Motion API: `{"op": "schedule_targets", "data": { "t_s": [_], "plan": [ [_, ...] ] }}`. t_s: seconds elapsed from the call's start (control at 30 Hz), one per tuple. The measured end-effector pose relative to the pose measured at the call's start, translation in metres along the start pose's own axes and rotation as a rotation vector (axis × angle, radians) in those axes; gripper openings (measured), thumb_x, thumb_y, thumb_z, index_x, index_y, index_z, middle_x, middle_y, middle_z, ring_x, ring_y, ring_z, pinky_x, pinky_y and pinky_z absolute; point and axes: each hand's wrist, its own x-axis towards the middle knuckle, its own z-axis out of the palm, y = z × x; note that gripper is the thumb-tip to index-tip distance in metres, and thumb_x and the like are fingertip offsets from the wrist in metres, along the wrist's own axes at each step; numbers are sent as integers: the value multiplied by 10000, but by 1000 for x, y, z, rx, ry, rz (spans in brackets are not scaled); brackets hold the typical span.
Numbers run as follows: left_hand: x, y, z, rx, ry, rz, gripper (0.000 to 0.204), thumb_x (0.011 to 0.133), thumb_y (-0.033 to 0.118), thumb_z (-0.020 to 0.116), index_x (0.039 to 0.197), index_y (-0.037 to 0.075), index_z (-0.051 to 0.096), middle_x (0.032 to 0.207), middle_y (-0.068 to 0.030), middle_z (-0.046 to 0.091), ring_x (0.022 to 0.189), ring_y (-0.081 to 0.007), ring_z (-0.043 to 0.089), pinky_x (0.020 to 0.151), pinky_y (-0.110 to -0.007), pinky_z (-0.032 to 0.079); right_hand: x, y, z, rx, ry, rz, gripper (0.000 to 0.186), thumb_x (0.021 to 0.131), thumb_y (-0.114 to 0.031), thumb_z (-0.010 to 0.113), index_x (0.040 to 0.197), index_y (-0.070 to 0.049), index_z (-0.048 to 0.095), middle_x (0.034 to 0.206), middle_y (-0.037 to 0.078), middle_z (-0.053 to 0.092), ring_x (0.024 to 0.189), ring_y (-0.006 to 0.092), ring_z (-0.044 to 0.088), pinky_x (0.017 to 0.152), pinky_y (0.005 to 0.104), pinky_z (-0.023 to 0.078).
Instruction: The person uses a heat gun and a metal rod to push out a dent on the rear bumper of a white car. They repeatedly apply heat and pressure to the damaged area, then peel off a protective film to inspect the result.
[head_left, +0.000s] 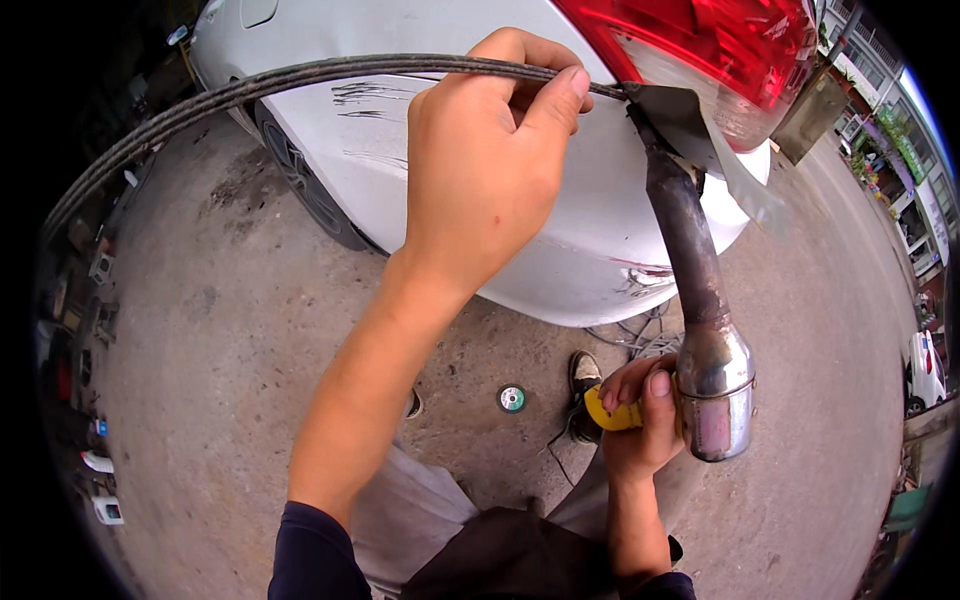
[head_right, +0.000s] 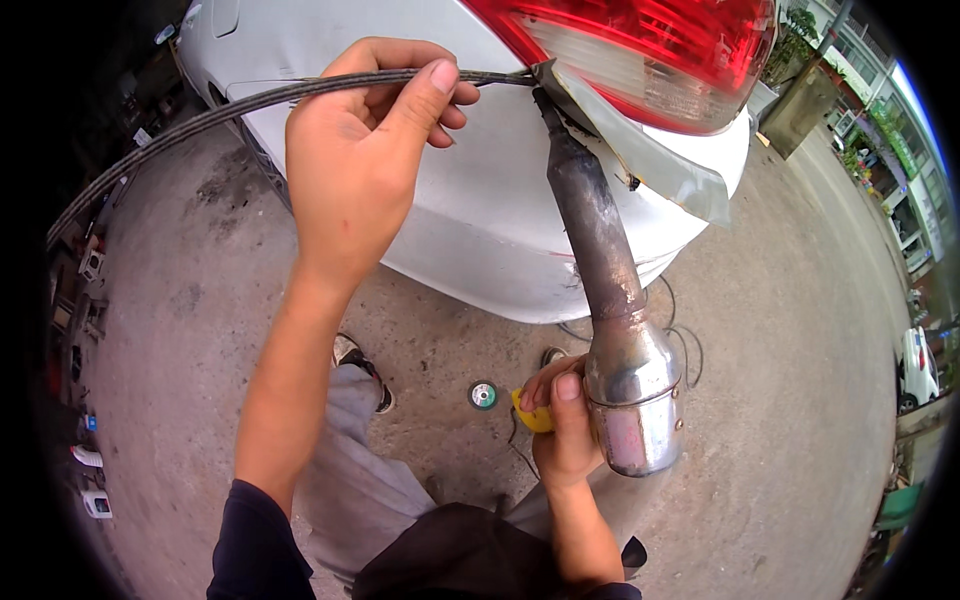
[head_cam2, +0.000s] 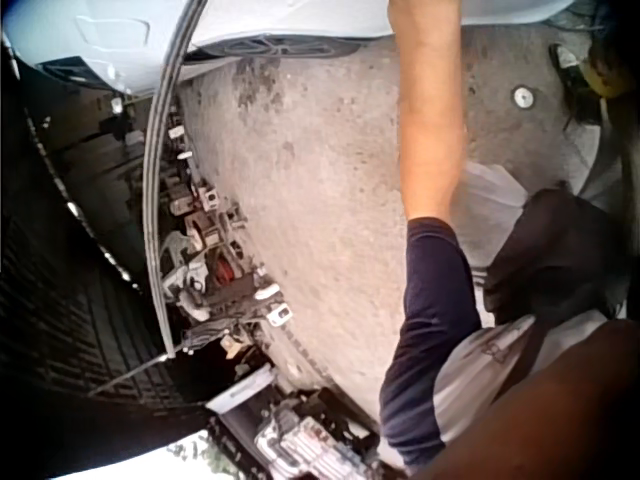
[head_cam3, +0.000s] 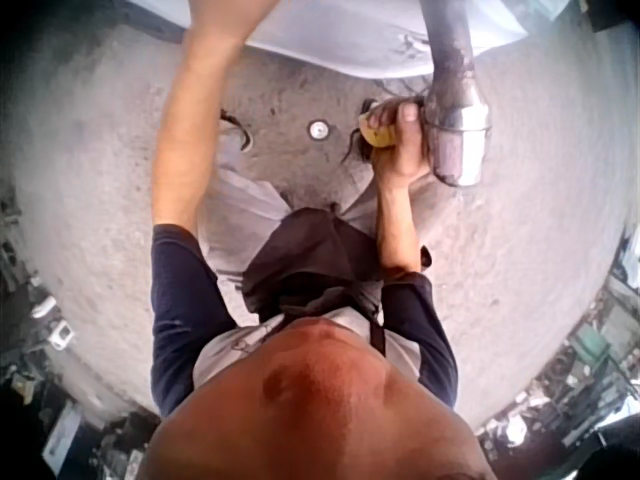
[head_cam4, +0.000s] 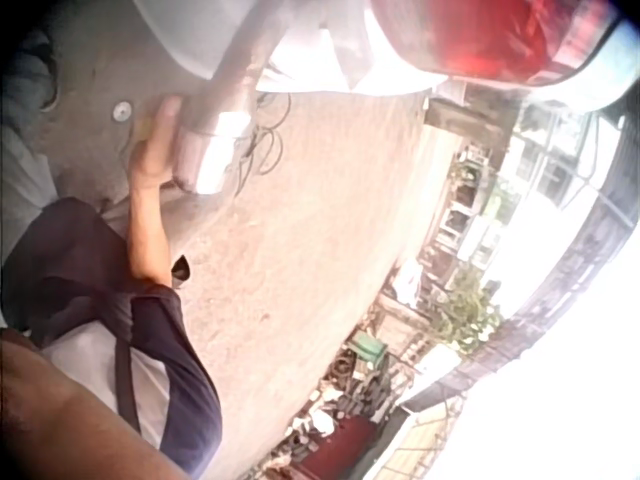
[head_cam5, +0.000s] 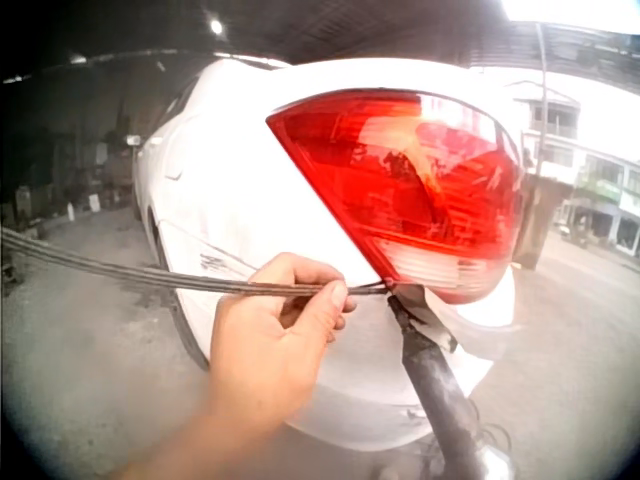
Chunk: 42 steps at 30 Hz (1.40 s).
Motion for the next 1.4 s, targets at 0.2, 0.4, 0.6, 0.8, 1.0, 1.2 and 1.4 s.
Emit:
{"op": "schedule_targets", "data": {
  "t_s": [0.2, 0.4, 0.6, 0.8, 1.0, 1.2, 1.4],
  "plan": [
    [1, 13, 8, 39, 9, 23, 168, 942, 135, 639, 974, -30, 642, 826, -89, 698, 732, -117, 637, 650, -247, 515, 0, 3, -5, 22, 13, 10, 239, 925, -210, 588, 900, 1, 478, 636, 79, 455, 522, 175, 499, 508, 279, 437],
    [-2, 8, 4, 252, -22, 96, 172, 942, 131, 643, 972, -38, 643, 818, -88, 705, 740, -117, 652, 657, -247, 526, 0, 4, -7, 51, 27, 28, 236, 928, -217, 582, 918, -6, 475, 641, 73, 444, 524, 177, 488, 510, 289, 434],
    [-12, -1, 9, 240, 13, 185, 153, 939, 111, 651, 966, -39, 647, 825, -97, 713, 748, -130, 671, 683, -245, 540, 2, 5, -13, 241, 41, 184, 247, 937, -261, 565, 917, -36, 468, 661, 47, 437, 534, 155, 473, 542, 292, 430],
    [-27, -8, 19, 280, 91, 314, 123, 923, 85, 667, 964, -30, 656, 830, -83, 717, 737, -128, 686, 692, -247, 548, 5, -1, -18, 373, 29, 300, 236, 951, -298, 558, 912, -84, 464, 663, 15, 437, 532, 133, 458, 543, 291, 420],
    [-31, -16, 19, 375, 117, 589, 78, 869, -11, 687, 939, -20, 654, 836, -91, 697, 709, -162, 662, 636, -261, 522, 6, 0, -24, 487, 11, 325, 249, 926, -279, 583, 891, -65, 462, 645, 50, 439, 531, 171, 467, 533, 318, 409],
    [-31, -18, 21, 356, 101, 640, 172, 775, -92, 694, 921, -32, 627, 828, -117, 670, 701, -242, 642, 614, -297, 516, 9, 2, -25, 500, -14, 328, 226, 944, -275, 550, 898, -78, 448, 648, 36, 438, 529, 166, 462, 549, 320, 410],
    [-31, -17, 25, 441, 98, 693, 292, 641, -121, 673, 911, -25, 616, 827, -125, 652, 718, -276, 638, 593, -330, 524, 11, 7, -28, 562, -42, 323, 198, 973, -269, 516, 932, -79, 475, 662, 22, 435, 531, 144, 450, 526, 290, 395]
  ]
}}
